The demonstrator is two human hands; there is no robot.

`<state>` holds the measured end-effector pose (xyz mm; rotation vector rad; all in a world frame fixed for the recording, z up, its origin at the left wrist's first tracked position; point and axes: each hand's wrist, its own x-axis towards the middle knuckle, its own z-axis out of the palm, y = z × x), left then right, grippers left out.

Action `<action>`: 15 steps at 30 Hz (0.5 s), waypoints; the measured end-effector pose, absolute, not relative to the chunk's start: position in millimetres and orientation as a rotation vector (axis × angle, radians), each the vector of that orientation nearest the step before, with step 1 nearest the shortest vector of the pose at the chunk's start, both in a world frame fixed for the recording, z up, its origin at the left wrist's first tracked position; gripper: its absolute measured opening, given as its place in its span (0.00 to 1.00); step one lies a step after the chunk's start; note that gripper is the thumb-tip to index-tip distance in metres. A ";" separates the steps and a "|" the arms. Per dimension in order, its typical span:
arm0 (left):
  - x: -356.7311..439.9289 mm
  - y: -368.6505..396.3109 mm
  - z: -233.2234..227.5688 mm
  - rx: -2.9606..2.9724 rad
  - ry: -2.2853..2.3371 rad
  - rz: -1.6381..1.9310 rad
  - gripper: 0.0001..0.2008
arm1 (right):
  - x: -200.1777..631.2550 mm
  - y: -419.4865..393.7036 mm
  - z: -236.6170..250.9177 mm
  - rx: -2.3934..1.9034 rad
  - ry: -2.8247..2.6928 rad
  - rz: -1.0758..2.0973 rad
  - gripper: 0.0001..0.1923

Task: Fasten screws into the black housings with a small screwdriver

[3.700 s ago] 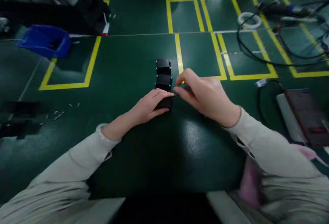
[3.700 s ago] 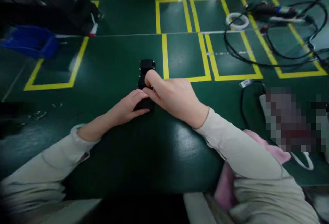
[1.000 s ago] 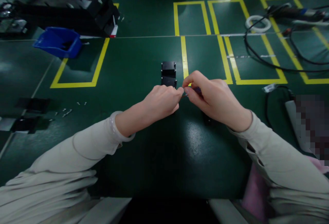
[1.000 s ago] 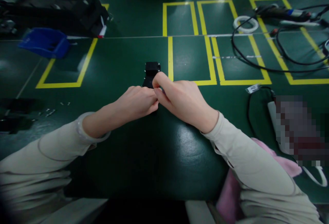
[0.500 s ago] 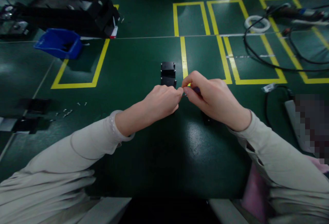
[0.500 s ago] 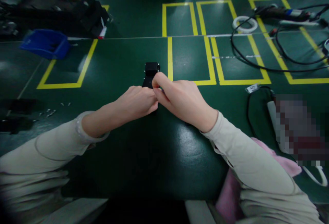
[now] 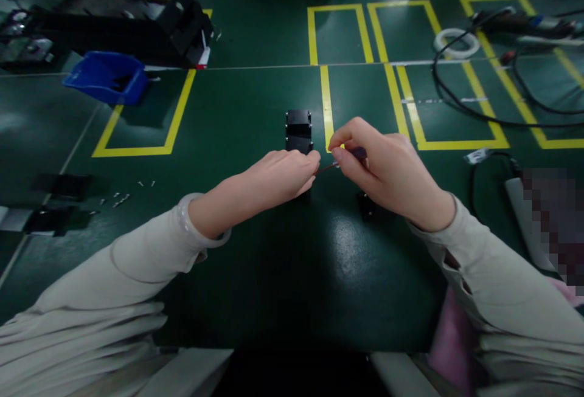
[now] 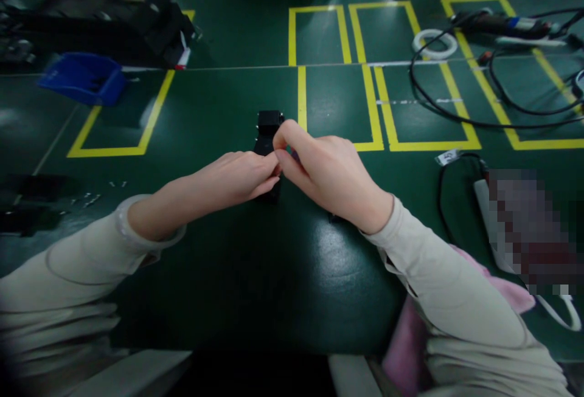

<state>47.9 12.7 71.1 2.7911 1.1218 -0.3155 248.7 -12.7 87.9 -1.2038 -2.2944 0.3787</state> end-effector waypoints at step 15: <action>-18.4 -0.3 81.4 2.357 1.329 0.250 0.06 | 258.7 -4.7 86.0 -0.936 -1.818 0.379 0.07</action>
